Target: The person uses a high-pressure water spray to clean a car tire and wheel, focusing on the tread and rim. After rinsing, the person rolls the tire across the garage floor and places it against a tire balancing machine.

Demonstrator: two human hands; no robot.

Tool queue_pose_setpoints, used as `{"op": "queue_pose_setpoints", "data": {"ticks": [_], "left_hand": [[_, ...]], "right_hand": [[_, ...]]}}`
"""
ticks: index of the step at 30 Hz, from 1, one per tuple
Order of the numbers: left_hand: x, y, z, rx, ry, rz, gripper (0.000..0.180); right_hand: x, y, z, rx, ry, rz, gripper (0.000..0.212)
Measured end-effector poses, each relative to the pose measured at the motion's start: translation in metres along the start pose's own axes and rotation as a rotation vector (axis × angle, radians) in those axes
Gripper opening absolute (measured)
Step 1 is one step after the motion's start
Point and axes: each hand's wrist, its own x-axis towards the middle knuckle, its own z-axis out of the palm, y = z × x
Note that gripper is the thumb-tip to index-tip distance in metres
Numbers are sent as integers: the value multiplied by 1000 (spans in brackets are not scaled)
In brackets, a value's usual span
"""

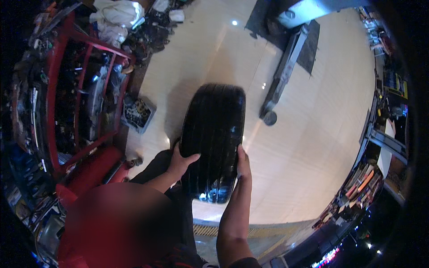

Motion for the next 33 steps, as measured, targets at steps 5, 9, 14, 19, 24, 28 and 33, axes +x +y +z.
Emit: {"op": "queue_pose_setpoints", "data": {"ticks": [5,9,14,19,24,28,33], "left_hand": [[76,137,28,149,77,378,106],[156,246,54,150,140,541,106],[281,378,60,331,160,740,115],[371,525,68,238,213,671,103],[433,663,97,401,305,674,107],[484,740,124,493,377,521,115],[545,825,128,601,387,460,110]], "right_hand": [[85,-147,31,104,-158,-370,59],[204,-225,60,151,-96,-560,53],[349,-320,105,55,-78,-617,57],[410,-451,165,184,-50,-421,65],[492,-583,191,387,-105,-423,71],[539,-660,188,350,-25,-238,85],[570,-748,223,365,-63,-124,94]]}}
